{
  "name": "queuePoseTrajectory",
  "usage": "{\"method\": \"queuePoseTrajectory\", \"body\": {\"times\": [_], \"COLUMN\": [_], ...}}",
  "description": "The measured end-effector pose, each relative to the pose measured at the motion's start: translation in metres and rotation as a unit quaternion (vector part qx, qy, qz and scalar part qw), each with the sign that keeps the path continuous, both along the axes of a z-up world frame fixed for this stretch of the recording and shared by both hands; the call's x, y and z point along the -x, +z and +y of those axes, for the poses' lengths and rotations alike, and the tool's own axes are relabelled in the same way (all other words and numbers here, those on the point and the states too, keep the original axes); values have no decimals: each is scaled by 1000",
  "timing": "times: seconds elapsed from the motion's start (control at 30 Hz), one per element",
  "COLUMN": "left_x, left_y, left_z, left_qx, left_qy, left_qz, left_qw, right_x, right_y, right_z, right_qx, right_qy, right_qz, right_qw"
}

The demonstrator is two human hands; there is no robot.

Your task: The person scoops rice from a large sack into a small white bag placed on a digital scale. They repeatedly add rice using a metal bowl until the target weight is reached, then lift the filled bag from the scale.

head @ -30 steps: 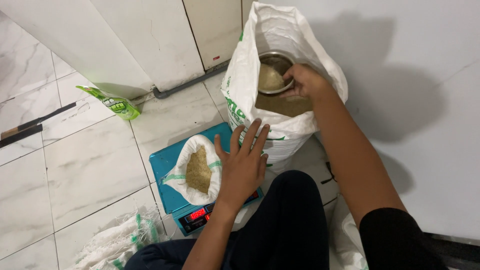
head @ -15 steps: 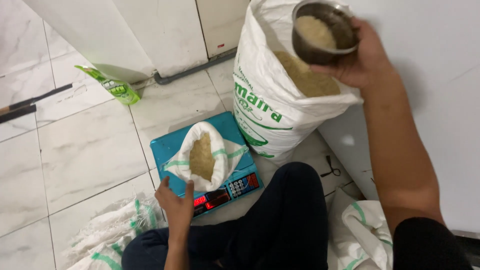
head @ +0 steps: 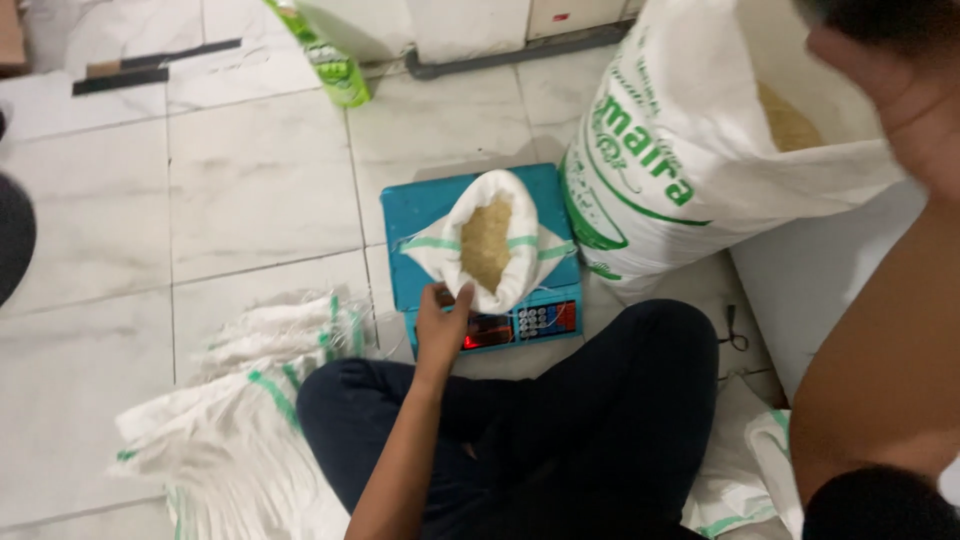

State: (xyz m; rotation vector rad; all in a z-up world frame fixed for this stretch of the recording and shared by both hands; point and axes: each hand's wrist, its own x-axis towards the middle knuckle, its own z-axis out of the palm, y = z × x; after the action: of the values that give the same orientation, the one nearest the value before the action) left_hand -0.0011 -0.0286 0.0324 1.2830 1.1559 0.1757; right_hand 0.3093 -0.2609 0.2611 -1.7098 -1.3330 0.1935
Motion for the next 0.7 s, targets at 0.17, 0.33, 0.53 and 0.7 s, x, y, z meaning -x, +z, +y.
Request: {"method": "queuePoseTrajectory", "body": {"times": [0.17,0.33,0.53,0.7], "left_x": [-6,-7,-12,-17], "left_y": [-3,-1,-29,-11], "left_z": [12,32,47,44], "left_qx": [-100,-129,-136,-63], "left_qy": [24,-21,-36,56], "left_qz": [-57,-60,-83,-142], "left_qw": [993,990,987,986], "right_x": [118,126,149,138], "right_y": [21,-99,-188,-236], "right_z": [53,68,83,82], "right_qx": [-361,-298,-271,-269], "right_qy": [40,92,9,-35], "right_qz": [690,692,635,531], "right_qw": [627,651,723,803]}}
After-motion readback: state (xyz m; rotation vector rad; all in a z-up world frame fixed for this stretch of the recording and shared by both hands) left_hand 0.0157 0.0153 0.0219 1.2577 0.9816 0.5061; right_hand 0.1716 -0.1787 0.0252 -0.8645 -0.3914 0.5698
